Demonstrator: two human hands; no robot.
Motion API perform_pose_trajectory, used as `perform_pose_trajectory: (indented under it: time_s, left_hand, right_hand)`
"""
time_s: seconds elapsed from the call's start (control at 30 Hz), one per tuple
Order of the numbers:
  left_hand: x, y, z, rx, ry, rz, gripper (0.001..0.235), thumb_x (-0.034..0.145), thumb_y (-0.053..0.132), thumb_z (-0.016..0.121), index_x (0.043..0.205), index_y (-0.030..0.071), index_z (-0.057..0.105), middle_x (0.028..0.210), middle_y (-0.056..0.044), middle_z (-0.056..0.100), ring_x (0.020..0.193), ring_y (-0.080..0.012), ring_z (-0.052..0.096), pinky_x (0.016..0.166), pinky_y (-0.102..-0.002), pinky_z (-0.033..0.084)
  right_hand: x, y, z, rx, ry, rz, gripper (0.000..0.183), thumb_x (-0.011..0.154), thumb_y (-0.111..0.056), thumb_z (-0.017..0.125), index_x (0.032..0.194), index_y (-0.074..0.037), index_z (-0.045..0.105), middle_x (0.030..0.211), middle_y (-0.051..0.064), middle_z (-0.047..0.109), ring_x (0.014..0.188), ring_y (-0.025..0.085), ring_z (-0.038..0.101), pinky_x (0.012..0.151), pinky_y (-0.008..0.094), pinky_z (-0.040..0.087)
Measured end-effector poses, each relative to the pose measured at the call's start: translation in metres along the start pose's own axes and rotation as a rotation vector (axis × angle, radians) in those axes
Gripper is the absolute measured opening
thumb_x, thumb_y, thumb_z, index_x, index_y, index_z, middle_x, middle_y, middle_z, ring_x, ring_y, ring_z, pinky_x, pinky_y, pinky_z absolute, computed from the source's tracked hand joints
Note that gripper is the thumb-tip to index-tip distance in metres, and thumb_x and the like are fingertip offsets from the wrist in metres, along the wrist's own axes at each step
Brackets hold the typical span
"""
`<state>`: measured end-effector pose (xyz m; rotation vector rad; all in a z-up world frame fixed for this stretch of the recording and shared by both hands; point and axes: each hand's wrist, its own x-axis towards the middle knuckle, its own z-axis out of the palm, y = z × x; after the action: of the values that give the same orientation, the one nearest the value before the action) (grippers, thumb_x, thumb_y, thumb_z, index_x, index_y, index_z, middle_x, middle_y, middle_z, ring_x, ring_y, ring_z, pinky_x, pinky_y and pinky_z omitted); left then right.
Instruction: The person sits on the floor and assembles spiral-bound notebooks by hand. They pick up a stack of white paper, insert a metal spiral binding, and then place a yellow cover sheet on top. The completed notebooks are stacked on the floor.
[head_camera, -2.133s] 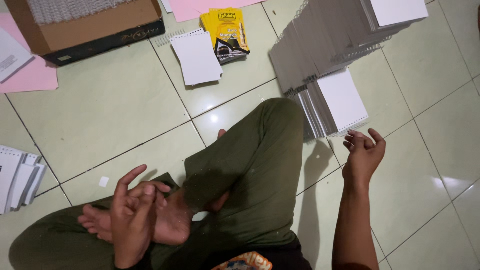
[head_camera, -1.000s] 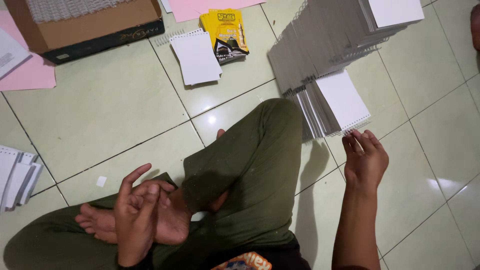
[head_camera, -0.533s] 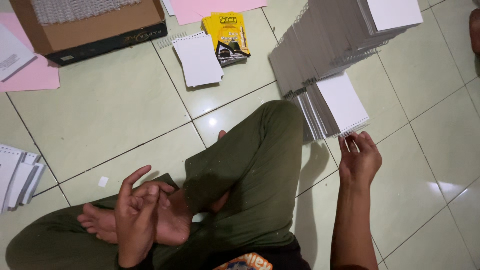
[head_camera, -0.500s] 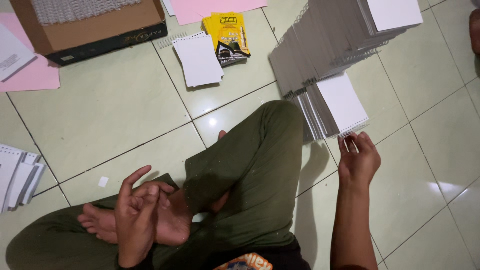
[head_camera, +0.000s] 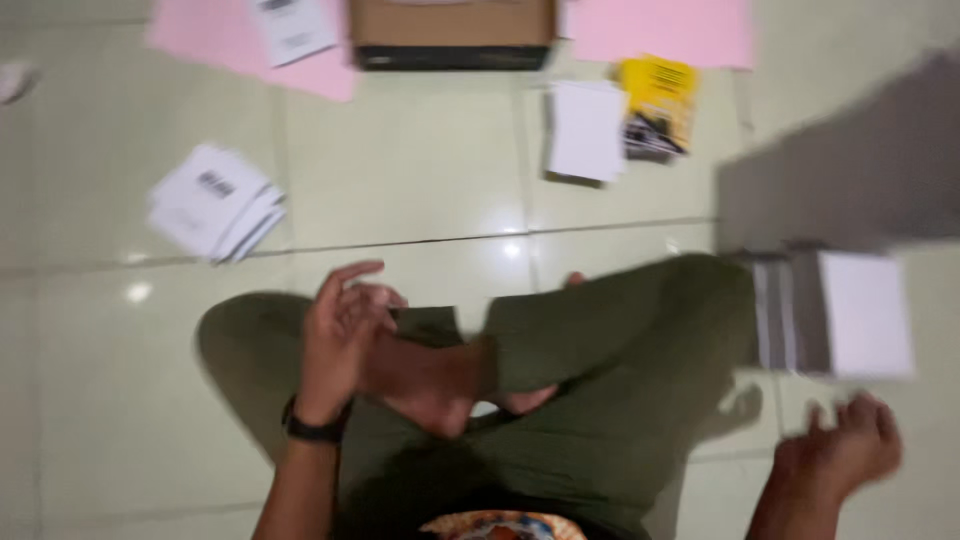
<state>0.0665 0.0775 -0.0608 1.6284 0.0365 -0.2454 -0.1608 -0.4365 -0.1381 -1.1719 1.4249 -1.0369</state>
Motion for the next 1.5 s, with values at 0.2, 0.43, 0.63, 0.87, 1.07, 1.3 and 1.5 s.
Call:
perform_pose_trajectory:
  time_s: [0.2,0.43,0.63,0.87,1.07,1.3,1.5]
  left_hand:
    - [0.036,-0.014,-0.117,0.487,0.497,0.17,0.011,0.101,0.009,0.062,0.11,0.011,0.069,0.092,-0.005,0.077,0.083,-0.0123,0.071,0.078,-0.026,0.054]
    - [0.134,-0.17,-0.241,1.043,0.296,0.279,0.037,0.093,0.01,0.073,0.129,0.002,0.07,0.13,-0.023,0.067,0.124,-0.0407,0.062,0.107,-0.048,0.048]
    - [0.137,-0.152,-0.233,1.25,0.114,0.012,0.045,0.087,0.003,0.063,0.131,0.009,0.072,0.133,-0.014,0.065,0.121,-0.0339,0.063,0.099,-0.044,0.055]
    - [0.142,-0.169,-0.244,1.191,0.12,0.073,0.045,0.083,0.003,0.068,0.128,0.012,0.073,0.128,-0.013,0.068,0.118,-0.034,0.065,0.094,-0.046,0.056]
    - [0.136,-0.161,-0.247,1.064,0.332,0.103,0.037,0.087,0.011,0.068,0.124,0.01,0.066,0.108,-0.014,0.071,0.1,-0.0382,0.07,0.085,-0.05,0.056]
    - [0.093,-0.035,-0.239,0.385,0.2,0.389,0.067,0.091,0.0,0.069,0.146,-0.015,0.035,0.14,-0.04,0.046,0.137,-0.0614,0.04,0.117,-0.065,0.033]
    - [0.115,-0.066,-0.116,-0.002,0.085,0.349,0.03,0.098,0.006,0.067,0.127,0.005,0.058,0.108,-0.007,0.065,0.105,-0.0177,0.06,0.101,-0.039,0.049]
  right_hand:
    - [-0.127,0.008,0.086,-0.247,-0.552,-0.772,0.03,0.103,0.01,0.063,0.131,0.003,0.055,0.122,0.019,0.057,0.106,0.027,0.054,0.09,0.035,0.046]
    - [-0.385,0.08,0.315,-0.18,-1.61,-0.203,0.028,0.095,-0.004,0.07,0.123,-0.001,0.068,0.117,0.018,0.07,0.112,0.03,0.066,0.101,0.048,0.053]
    - [-0.528,0.15,0.446,-0.57,-1.715,-0.397,0.04,0.096,-0.036,0.068,0.129,-0.012,0.071,0.114,0.011,0.074,0.11,0.028,0.072,0.096,0.042,0.057]
    - [-0.569,0.186,0.486,-0.704,-1.622,-0.232,0.028,0.078,-0.032,0.082,0.096,-0.011,0.081,0.081,0.009,0.073,0.077,0.026,0.072,0.068,0.037,0.058]
    - [-0.577,0.112,0.434,-0.483,-1.763,-0.389,0.023,0.09,-0.013,0.071,0.109,0.001,0.068,0.097,0.019,0.068,0.084,0.03,0.073,0.077,0.043,0.057]
    - [-0.53,-0.02,0.351,-0.142,-1.989,-0.694,0.022,0.097,-0.005,0.063,0.118,0.001,0.059,0.099,0.024,0.068,0.09,0.04,0.073,0.079,0.048,0.061]
    - [-0.418,-0.02,0.323,0.083,-1.825,-0.347,0.06,0.094,-0.002,0.07,0.145,-0.001,0.039,0.123,0.017,0.058,0.115,0.027,0.057,0.105,0.046,0.049]
